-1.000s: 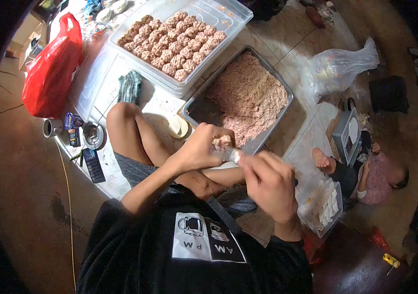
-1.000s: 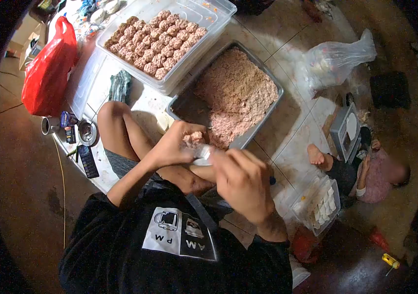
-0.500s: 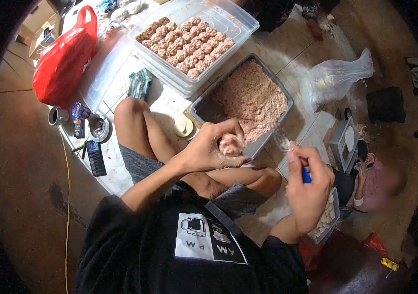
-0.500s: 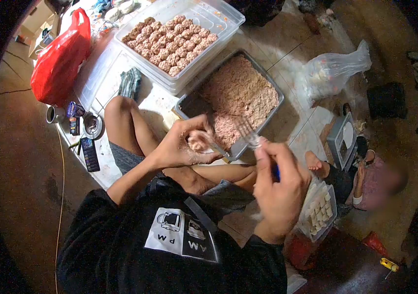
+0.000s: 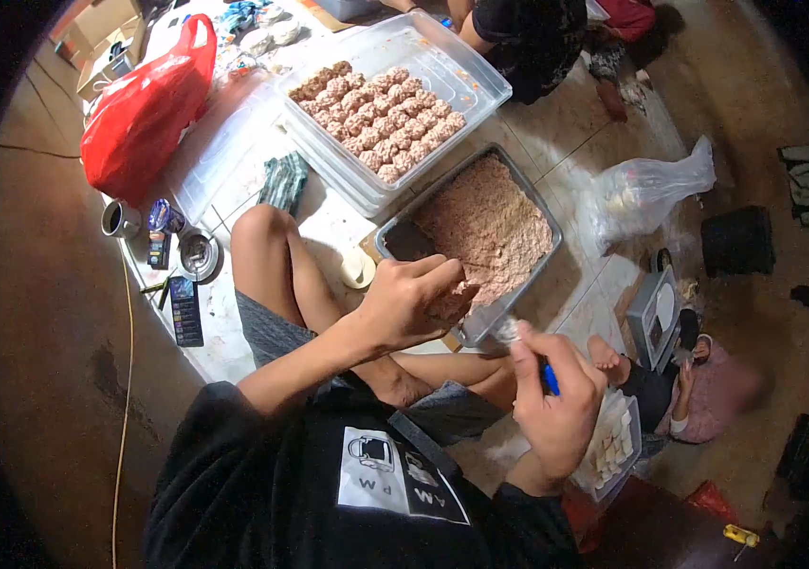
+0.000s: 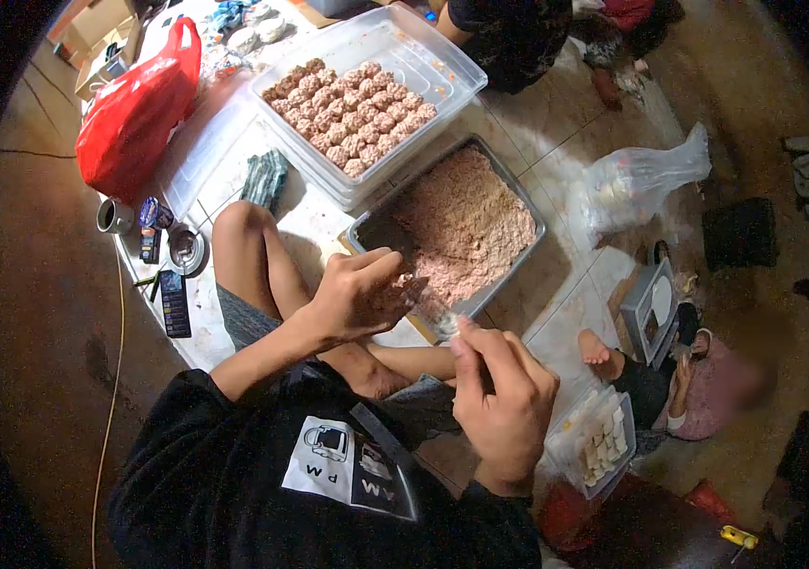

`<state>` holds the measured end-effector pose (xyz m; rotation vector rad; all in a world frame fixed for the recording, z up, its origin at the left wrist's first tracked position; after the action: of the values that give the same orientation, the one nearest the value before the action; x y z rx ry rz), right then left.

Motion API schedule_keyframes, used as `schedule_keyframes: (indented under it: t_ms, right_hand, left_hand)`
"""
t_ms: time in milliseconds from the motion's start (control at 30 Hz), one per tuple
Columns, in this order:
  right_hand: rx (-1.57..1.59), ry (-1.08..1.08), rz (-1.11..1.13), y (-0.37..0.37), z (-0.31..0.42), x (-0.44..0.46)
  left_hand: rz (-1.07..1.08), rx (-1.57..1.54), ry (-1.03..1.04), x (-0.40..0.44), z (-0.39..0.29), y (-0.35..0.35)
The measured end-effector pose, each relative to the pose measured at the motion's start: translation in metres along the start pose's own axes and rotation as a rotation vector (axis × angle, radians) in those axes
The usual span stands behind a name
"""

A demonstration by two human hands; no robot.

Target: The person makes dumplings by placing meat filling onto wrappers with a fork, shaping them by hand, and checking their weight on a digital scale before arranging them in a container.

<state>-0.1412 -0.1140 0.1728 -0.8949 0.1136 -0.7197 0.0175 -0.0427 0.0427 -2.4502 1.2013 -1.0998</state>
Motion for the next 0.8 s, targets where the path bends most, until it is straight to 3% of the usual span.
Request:
schedule_keyframes:
  t_ms: [33, 100, 133, 233, 267, 333, 400, 467, 533, 567, 600, 733, 800]
  right_hand:
    - [-0.005, -0.029, -0.033, 0.005, 0.000, -0.003]
    - [0.013, 0.017, 0.138, 0.025, -0.009, -0.003]
    - [0.017, 0.047, 0.161, 0.029, -0.011, -0.003]
    - [0.005, 0.006, -0.055, 0.009, 0.001, -0.004]
    - [-0.002, 0.078, 0.122, 0.022, 0.000, -0.005]
    - [-0.018, -0.029, 0.156, 0.027, -0.001, -0.003]
    - [-0.083, -0.101, -0.017, -0.008, 0.009, 0.006]
    - [-0.035, 0.138, -0.172, -0.038, -0.018, 0.002]
    - [0.039, 0.267, -0.256, -0.050, -0.038, 0.004]
    - [-0.116, 0.185, -0.153, -0.047, -0.035, 0.004]
    - [-0.061, 0.173, -0.106, -0.038, -0.034, 0.004]
    - [0.084, 0.152, -0.004, 0.024, -0.041, 0.010]
    - [0.045, 0.184, -0.086, 0.041, -0.082, 0.037]
  left_hand:
    - [-0.084, 0.014, 0.037, -0.001, -0.002, 0.001]
    - [-0.295, 0.158, 0.104, 0.004, -0.013, -0.002]
    - [-0.305, 0.182, 0.103, 0.005, -0.014, -0.005]
    - [-0.374, 0.279, 0.109, 0.008, -0.023, -0.019]
    - [-0.389, 0.257, 0.116, 0.010, -0.023, -0.020]
    - [-0.422, 0.219, 0.134, 0.014, -0.018, -0.022]
    - [-0.285, 0.021, -0.149, 0.010, 0.019, -0.007]
    - [-0.112, -0.255, -0.500, 0.010, 0.042, -0.002]
    - [-0.271, -0.402, -0.415, 0.001, 0.038, -0.009]
    - [-0.355, -0.474, -0.371, -0.004, 0.037, -0.013]
    - [-0.326, -0.408, -0.494, -0.005, 0.034, -0.032]
    - [-0.098, -0.215, -0.001, -0.006, 0.006, 0.001]
    - [-0.067, -0.258, -0.235, -0.009, 0.029, 0.018]
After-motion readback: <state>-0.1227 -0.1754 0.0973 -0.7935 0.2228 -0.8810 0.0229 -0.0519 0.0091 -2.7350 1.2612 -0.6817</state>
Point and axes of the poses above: each hand's wrist, its own x-axis towards the middle knuckle, its own y-axis out of the palm, z = x × y, the point moved 6 cm from there along x, towards the middle knuckle, and after that the axes turned 9 degrees about x, right-handed, at the moved point
